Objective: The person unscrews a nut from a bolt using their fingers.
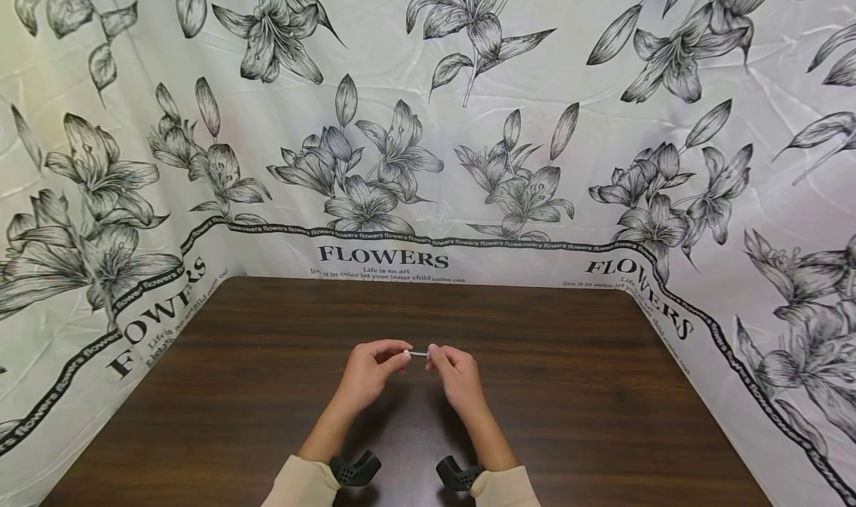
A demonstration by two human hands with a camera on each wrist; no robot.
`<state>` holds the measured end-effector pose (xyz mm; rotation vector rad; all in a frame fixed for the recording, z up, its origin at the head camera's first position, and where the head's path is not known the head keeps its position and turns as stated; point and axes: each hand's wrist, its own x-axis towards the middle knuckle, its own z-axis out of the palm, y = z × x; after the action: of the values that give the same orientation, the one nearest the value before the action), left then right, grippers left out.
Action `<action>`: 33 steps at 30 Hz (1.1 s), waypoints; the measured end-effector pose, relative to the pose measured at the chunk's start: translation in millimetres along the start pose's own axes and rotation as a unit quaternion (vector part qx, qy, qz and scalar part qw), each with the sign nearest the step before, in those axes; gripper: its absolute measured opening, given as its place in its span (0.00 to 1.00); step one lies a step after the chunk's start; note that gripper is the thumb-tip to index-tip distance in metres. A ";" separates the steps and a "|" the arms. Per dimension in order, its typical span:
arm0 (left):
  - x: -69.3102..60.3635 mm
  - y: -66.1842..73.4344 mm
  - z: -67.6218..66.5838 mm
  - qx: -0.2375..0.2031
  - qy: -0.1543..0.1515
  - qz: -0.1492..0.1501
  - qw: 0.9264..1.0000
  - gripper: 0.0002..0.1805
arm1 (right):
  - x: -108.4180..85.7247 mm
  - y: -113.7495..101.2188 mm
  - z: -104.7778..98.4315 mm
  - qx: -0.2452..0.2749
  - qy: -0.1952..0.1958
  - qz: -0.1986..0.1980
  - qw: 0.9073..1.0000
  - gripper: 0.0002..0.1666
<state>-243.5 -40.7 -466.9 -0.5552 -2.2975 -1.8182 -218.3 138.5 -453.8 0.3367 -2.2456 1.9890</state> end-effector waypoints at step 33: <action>0.4 -1.6 -1.6 -0.004 0.014 -0.004 1.000 0.05 | 6.3 35.0 -2.6 0.086 -0.014 -0.033 0.996 0.17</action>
<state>-244.7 -42.5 -467.8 -0.5209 -2.2791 -1.8265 -233.1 144.3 -485.6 0.4540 -2.0535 2.1608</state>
